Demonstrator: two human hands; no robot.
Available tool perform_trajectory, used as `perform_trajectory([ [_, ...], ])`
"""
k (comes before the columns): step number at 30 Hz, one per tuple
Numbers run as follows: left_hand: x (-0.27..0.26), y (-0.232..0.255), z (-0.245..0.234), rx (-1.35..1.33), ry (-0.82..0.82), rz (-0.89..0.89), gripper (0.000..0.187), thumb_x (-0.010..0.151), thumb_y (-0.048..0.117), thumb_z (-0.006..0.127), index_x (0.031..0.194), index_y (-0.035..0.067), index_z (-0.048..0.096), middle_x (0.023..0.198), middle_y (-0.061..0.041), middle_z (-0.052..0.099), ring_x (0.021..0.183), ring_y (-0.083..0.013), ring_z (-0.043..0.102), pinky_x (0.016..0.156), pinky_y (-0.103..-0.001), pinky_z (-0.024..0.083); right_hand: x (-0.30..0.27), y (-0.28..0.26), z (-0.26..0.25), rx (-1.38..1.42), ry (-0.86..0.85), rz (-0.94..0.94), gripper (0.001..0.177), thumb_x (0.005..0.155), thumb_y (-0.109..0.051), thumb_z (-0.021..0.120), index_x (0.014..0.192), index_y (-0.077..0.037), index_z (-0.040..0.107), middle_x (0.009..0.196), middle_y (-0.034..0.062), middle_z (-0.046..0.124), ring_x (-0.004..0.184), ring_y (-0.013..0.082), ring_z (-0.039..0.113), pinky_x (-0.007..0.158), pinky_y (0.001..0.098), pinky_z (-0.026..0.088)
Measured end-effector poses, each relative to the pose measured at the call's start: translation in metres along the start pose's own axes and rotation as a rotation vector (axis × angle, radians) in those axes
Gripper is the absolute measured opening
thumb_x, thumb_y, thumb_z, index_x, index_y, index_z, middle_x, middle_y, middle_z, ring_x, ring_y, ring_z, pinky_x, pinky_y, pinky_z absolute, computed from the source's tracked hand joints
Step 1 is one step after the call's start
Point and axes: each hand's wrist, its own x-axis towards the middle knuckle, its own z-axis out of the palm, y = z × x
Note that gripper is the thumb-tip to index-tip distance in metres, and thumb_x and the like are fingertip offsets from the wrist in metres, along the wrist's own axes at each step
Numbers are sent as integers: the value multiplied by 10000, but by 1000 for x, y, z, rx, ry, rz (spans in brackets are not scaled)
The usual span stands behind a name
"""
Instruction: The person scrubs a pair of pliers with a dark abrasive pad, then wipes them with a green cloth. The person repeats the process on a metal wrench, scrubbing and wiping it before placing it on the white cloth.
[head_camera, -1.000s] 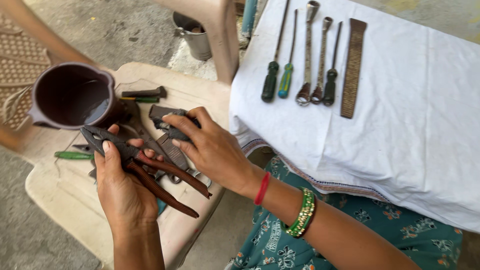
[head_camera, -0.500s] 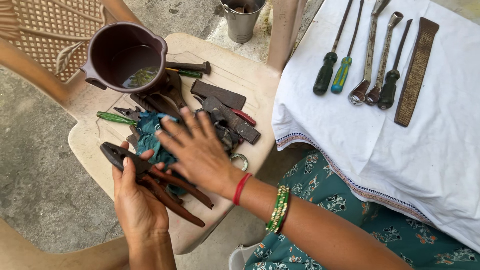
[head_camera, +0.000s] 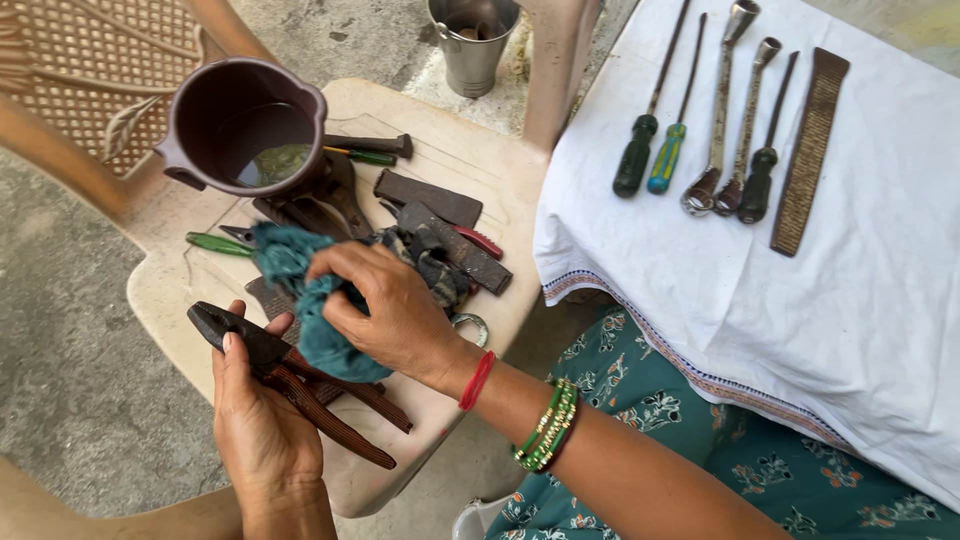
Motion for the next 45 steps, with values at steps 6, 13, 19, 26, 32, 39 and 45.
perform_trajectory([
  [6, -9, 1, 34, -208, -66, -98, 506, 1098, 463, 373, 1444, 116, 499, 1373, -110, 596, 1270, -233, 612, 1075, -412, 495, -6, -48, -10, -55, -68, -202, 361, 1035, -319, 558, 1345, -156, 648, 1485, 107, 601, 1368, 301, 579, 1222, 472, 409],
  [13, -24, 30, 74, -211, -341, -86, 537, 1101, 372, 268, 1483, 39, 447, 1450, -215, 543, 1379, -378, 562, 1224, -494, 446, -34, -68, -41, -224, -8, -201, 450, 1019, -184, 605, 1465, -129, 575, 1591, 96, 511, 1496, 278, 483, 1265, 374, 419],
  [19, -24, 18, 100, -293, -474, -128, 516, 1139, 291, 276, 1490, -43, 456, 1452, -245, 564, 1373, -386, 552, 1214, -494, 428, -55, -59, -87, -181, 38, -244, 354, 1009, -62, 648, 1357, -126, 630, 1486, 54, 591, 1465, 221, 544, 1242, 344, 443],
  [26, -30, 27, 128, -404, -452, -95, 494, 1134, 364, 343, 1420, -3, 511, 1390, -215, 608, 1285, -383, 616, 1111, -529, 526, -84, -74, -149, 134, 251, 115, 532, 916, -13, 533, 1415, -189, 598, 1369, 15, 685, 1289, 173, 704, 1151, 306, 564],
  [32, -55, 4, 160, -366, -517, -100, 530, 1184, 485, 416, 1382, 3, 514, 1386, -143, 588, 1322, -246, 622, 1146, -357, 554, -57, -77, -152, -424, 164, -189, 587, 986, -305, 644, 1516, -238, 400, 1634, 79, 394, 1526, 361, 461, 1288, 532, 389],
  [39, -97, -6, 201, -2, -502, -113, 735, 1016, 703, 351, 1333, 56, 495, 1282, -101, 543, 1273, -174, 631, 1079, -337, 603, -70, -54, -160, -476, 369, 32, 470, 1184, -460, 467, 1620, -334, 344, 1183, 48, 562, 863, 154, 549, 819, 298, 492],
  [45, -126, -12, 230, -11, -672, -197, 844, 947, 754, 383, 1478, 101, 455, 1378, -37, 555, 1328, -172, 535, 1132, -355, 447, -68, -65, -191, -367, 500, 134, 542, 1154, -491, 353, 1614, -206, 363, 1037, 60, 609, 720, 142, 616, 638, 273, 539],
])
